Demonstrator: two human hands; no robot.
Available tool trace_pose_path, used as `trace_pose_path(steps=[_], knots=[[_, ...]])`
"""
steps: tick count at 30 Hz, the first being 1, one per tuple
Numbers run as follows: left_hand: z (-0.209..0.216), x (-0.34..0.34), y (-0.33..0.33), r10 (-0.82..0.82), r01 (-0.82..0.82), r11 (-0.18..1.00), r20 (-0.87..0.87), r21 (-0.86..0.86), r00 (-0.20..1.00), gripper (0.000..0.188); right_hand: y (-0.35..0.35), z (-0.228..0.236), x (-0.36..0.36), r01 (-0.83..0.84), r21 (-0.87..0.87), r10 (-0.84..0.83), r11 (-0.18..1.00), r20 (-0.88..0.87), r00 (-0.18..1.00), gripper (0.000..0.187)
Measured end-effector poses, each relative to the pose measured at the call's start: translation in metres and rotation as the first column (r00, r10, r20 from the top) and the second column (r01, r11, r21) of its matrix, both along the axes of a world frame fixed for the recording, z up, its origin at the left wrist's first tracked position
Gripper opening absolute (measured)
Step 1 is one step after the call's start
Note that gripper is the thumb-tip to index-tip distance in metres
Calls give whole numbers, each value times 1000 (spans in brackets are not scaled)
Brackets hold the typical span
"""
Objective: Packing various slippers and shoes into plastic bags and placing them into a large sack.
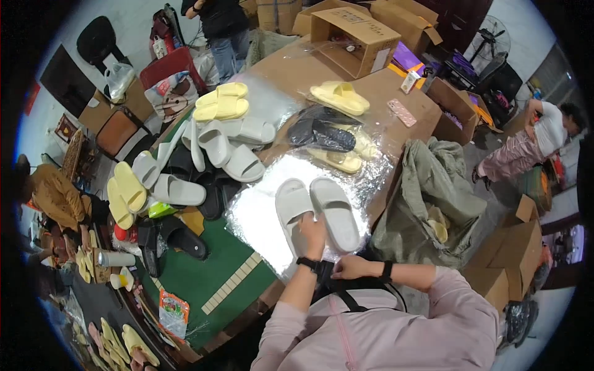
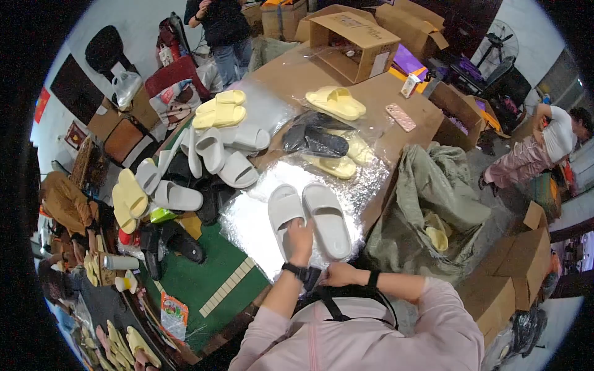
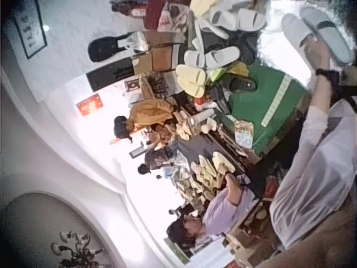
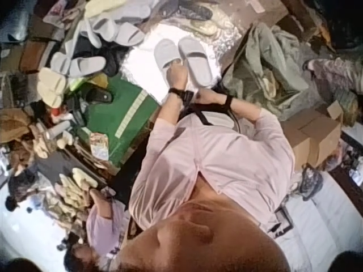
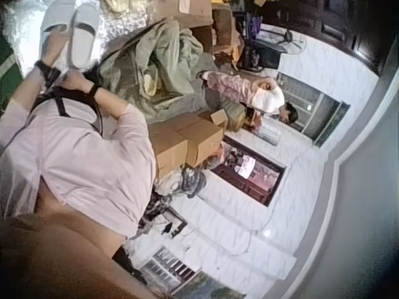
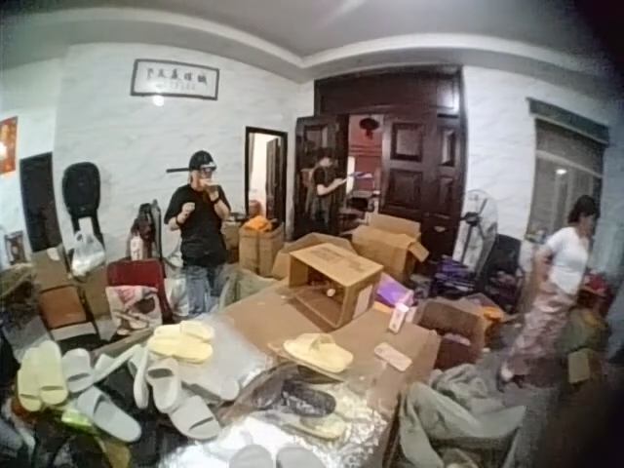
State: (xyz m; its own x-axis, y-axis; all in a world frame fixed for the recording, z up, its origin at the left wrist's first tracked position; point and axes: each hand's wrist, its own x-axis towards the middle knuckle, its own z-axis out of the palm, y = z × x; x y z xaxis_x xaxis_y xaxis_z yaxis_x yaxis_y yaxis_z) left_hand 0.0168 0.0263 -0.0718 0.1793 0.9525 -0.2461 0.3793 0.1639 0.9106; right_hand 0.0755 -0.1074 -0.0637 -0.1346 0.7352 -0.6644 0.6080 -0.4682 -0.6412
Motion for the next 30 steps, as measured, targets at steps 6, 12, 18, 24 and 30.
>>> trace_pose_path(steps=[6,12,18,24,30], knots=[[-38,-55,-22,71,-17,947,-155,322,985,43,45,-16,42,222,636,-480,739,266,836,31],[-95,-107,-10,-282,274,955,64,116,957,56,121,-48,5,326,450,-489,831,313,814,48],[-27,-100,-18,-401,594,782,-579,187,710,66,79,-23,60,625,623,-541,469,-357,762,28],[-42,-117,-40,-575,893,433,-727,118,375,59,-13,43,101,358,362,-275,861,-260,926,27],[-44,-124,-43,-406,815,532,-775,230,484,35,-57,43,94,331,115,-288,937,-283,915,20]])
